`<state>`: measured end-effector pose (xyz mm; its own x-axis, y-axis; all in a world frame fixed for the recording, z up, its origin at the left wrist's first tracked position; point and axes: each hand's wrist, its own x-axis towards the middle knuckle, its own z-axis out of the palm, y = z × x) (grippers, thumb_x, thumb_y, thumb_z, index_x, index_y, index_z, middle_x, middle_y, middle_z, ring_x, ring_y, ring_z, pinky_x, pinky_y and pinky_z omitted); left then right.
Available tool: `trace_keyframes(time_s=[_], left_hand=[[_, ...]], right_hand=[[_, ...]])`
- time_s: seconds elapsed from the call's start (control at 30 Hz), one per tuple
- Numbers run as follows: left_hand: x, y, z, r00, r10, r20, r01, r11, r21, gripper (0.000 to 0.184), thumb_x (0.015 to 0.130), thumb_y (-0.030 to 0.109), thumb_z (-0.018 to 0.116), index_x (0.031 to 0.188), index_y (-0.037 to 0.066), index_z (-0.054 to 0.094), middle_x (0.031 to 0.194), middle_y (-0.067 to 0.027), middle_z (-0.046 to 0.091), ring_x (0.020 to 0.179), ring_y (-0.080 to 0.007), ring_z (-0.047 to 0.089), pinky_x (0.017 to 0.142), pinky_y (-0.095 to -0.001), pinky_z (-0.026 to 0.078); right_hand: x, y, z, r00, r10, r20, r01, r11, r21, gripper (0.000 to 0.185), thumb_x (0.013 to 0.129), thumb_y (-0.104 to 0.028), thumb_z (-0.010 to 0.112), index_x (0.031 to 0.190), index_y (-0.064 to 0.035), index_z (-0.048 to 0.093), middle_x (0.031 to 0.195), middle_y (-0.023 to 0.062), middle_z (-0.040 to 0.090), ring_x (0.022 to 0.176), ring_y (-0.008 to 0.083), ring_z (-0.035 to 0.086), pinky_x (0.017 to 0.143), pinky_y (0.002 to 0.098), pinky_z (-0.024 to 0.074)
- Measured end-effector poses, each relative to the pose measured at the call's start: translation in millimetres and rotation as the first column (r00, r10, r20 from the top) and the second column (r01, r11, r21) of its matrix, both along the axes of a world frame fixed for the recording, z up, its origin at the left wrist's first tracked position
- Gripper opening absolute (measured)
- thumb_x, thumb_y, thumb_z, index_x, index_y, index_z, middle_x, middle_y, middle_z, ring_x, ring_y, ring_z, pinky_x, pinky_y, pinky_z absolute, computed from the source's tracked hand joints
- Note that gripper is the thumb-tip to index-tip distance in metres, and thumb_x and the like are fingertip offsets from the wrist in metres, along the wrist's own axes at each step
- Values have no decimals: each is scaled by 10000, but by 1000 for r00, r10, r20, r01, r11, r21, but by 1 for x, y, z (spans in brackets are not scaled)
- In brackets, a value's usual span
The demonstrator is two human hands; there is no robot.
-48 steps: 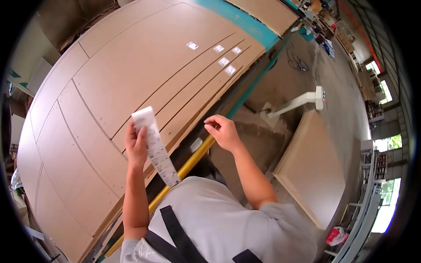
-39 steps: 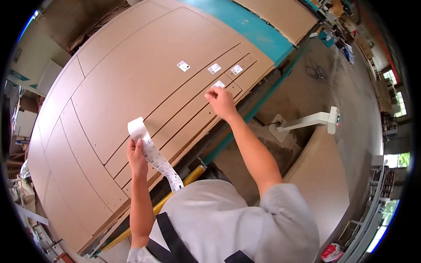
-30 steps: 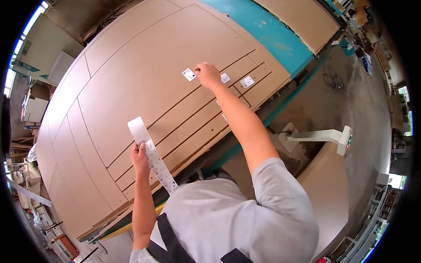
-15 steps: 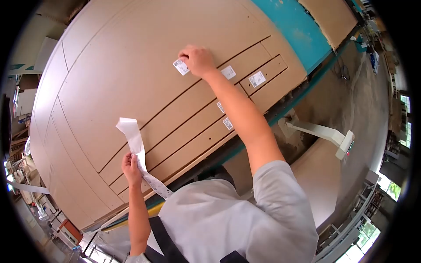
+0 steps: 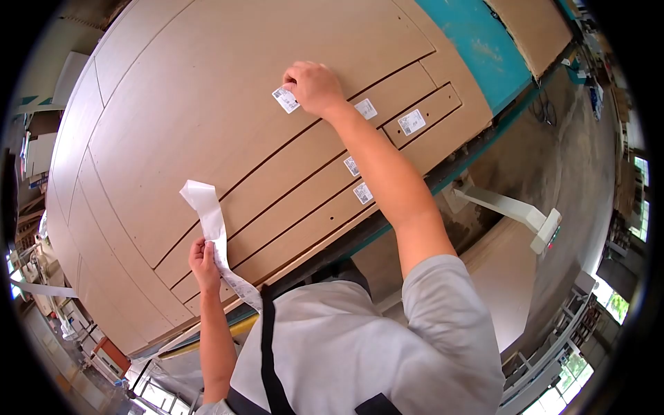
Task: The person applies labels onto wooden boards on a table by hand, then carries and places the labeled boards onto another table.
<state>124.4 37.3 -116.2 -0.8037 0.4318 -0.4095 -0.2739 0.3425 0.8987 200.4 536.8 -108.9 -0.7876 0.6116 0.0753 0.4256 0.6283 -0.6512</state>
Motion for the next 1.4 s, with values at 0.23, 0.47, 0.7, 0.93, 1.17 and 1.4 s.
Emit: trace_keyframes(time_s=[0.23,0.47,0.7,0.93,1.17,1.4], left_hand=[[4,7,1,998,48,-39,-49,999,-7,162,1050,88,624,1154,-35,648,882,11,669,750,-37,574,670,-199,442],[-7,9,11,995,16,101,-25,995,95,88,1012,76,655,1074,38,606,968,-5,662,836,-71,601,748,-245,482],[-4,24,24,955,-30,295,-42,970,237,44,1020,51,578,1040,69,544,991,-35,670,855,-97,632,765,-280,531],[-6,45,44,945,-104,310,22,966,257,374,1025,13,530,1398,-13,546,1146,-82,722,962,-139,712,847,-304,587],[7,54,58,913,-216,345,117,951,286,463,973,-35,500,1432,-27,558,1203,-84,706,1036,-153,695,909,-311,567],[26,57,94,823,-286,491,77,912,403,310,985,7,528,1269,-31,648,1101,-63,710,962,-142,690,847,-305,558]], right_hand=[[-4,-14,-14,996,-86,9,85,991,107,135,979,-242,676,931,-122,715,993,43,698,986,274,657,859,449,527],[-11,-24,-25,1000,5,3,-5,939,343,117,1006,-221,620,1030,-108,635,1060,77,663,1036,319,633,920,459,488],[-10,-39,-3,993,51,108,-84,943,322,75,998,-116,591,1060,-75,596,1061,121,676,1024,333,646,921,461,496],[26,-88,69,940,114,-321,-329,548,-769,183,996,-97,654,1158,-40,590,1001,67,666,967,167,660,862,344,545],[32,-232,101,872,402,-280,-482,607,-631,258,888,0,742,1074,-56,573,896,50,644,837,171,646,750,342,523],[37,-248,102,881,448,-152,-469,785,-405,289,854,-54,759,1080,-65,580,939,137,683,889,349,682,798,455,539]])
